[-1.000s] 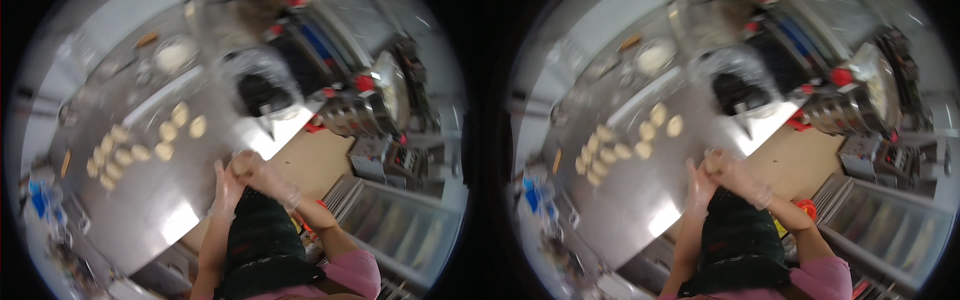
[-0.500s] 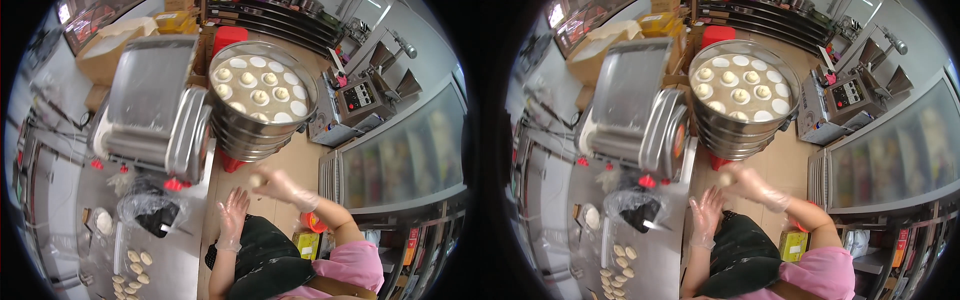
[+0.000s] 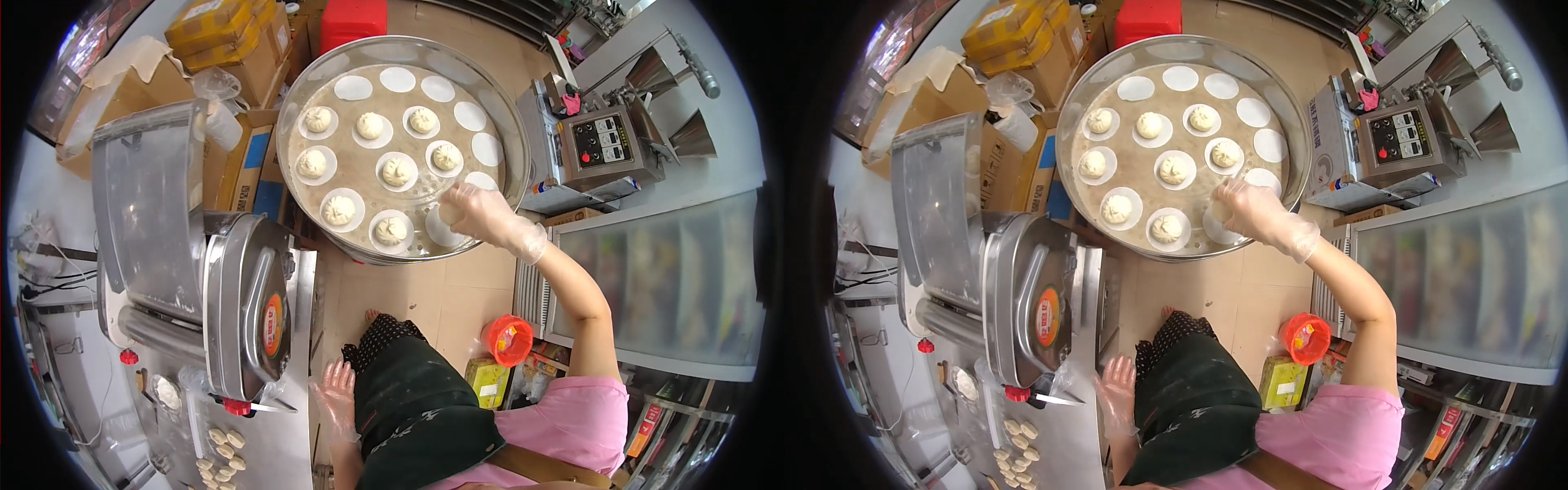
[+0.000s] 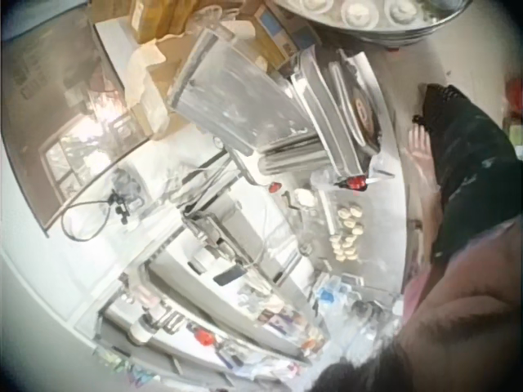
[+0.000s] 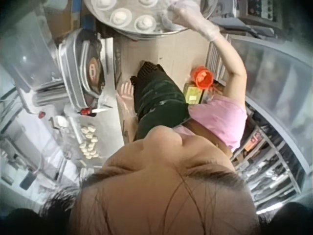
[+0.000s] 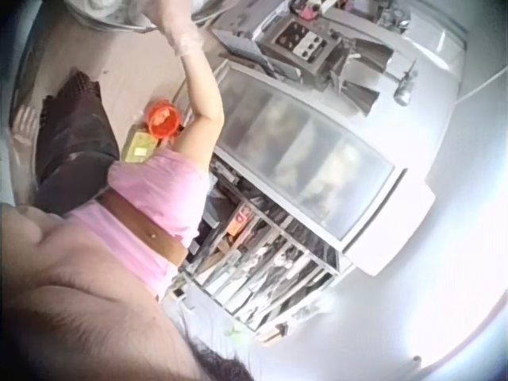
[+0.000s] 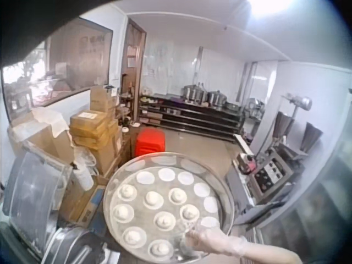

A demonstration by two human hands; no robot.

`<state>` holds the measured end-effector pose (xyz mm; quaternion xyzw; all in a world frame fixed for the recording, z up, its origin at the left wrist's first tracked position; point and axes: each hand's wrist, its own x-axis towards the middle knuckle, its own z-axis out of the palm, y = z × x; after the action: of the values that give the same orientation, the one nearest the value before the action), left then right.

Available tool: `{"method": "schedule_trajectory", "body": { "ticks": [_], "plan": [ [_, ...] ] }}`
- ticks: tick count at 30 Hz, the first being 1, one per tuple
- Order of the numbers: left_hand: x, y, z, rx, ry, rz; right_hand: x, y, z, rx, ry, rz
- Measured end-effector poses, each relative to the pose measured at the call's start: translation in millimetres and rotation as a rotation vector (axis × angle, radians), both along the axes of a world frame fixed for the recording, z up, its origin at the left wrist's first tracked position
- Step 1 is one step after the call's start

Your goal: The person fills small pieces of flattened dough with a dark filling using a spoon, pinches the dough closed, rolls it into a ball between their hands, and places it onto a steamer tray.

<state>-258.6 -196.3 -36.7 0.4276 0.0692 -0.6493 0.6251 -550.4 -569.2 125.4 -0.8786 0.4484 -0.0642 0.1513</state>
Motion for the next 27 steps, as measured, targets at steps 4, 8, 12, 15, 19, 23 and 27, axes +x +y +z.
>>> {"method": "schedule_trajectory", "body": {
  "ticks": [4, 8, 12, 15, 19, 23, 27],
  "plan": [
    [-2, -6, 1, 0.060, 0.032, 0.038, -1, -7, -29, 0.053, 0.184, 0.100],
    [-5, -21, 8, 0.078, 0.049, 0.049, 1, -14, -43, 0.079, 0.151, 0.134],
    [-8, -28, 14, 0.084, 0.024, 0.061, 0, -17, -40, 0.125, 0.208, 0.105],
    [-15, -37, 22, 0.089, -0.140, -0.032, 2, -15, -32, 0.103, 0.231, 0.160],
    [-52, -120, 101, -0.305, -0.490, -0.353, 8, -17, -44, 0.089, 0.390, 0.249],
    [-71, -230, 158, -0.824, -1.418, -0.684, 6, -22, -58, -0.179, 0.242, 0.380],
    [-99, -307, 148, -0.863, -1.510, -1.046, -4, -29, -64, -0.120, 0.294, 0.466]
  ]
}}
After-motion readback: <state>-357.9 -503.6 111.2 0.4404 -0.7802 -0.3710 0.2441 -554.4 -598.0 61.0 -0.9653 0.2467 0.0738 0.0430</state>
